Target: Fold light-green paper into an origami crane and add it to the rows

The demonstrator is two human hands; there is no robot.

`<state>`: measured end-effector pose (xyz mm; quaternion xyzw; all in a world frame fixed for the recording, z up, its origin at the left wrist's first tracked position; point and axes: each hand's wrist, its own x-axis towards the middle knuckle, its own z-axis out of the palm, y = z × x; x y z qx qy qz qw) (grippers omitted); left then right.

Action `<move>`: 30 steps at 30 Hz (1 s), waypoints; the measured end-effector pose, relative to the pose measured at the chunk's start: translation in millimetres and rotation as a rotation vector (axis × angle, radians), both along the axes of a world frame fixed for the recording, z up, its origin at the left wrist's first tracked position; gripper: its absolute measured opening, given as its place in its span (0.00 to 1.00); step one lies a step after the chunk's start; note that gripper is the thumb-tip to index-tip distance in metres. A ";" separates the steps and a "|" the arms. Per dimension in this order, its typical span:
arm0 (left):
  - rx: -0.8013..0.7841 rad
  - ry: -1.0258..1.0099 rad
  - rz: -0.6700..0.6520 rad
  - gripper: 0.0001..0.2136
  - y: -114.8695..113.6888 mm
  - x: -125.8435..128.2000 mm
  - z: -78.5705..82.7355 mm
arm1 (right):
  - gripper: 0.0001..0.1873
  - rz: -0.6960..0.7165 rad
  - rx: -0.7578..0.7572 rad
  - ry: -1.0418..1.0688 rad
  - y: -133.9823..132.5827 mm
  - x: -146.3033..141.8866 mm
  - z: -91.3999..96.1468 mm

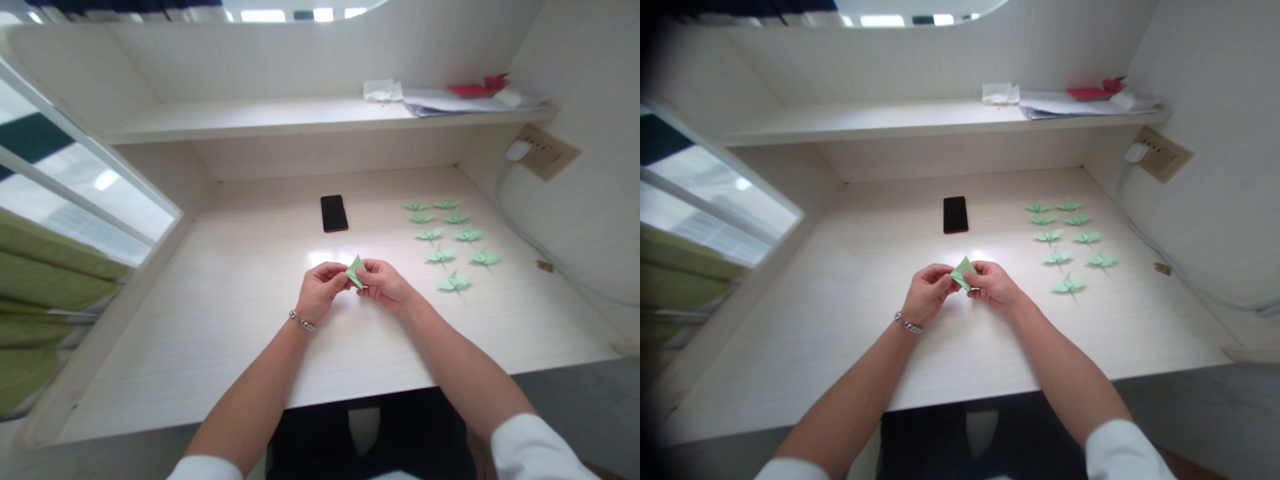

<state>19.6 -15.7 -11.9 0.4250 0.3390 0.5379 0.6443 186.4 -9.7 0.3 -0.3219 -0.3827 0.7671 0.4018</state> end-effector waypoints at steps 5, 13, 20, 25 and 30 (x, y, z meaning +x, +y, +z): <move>-0.030 -0.057 -0.043 0.12 -0.3 -0.5 -1.9 | 0.18 0.013 -0.002 0.014 0.3 0.6 -2.5; -0.023 0.034 -0.077 0.10 -1.0 -3.7 2.3 | 0.19 0.002 0.013 -0.014 0.5 -0.1 -1.5; 0.077 0.139 0.010 0.10 2.0 -3.4 2.1 | 0.23 -0.356 0.245 -0.320 6.3 -8.8 -12.4; 0.254 0.444 0.082 0.09 -1.4 0.2 2.8 | 0.20 -0.237 0.307 -0.344 6.6 -12.2 -15.0; 0.273 0.538 0.120 0.09 -2.1 0.3 -2.0 | 0.21 -0.180 0.266 -0.285 6.0 -13.3 -15.9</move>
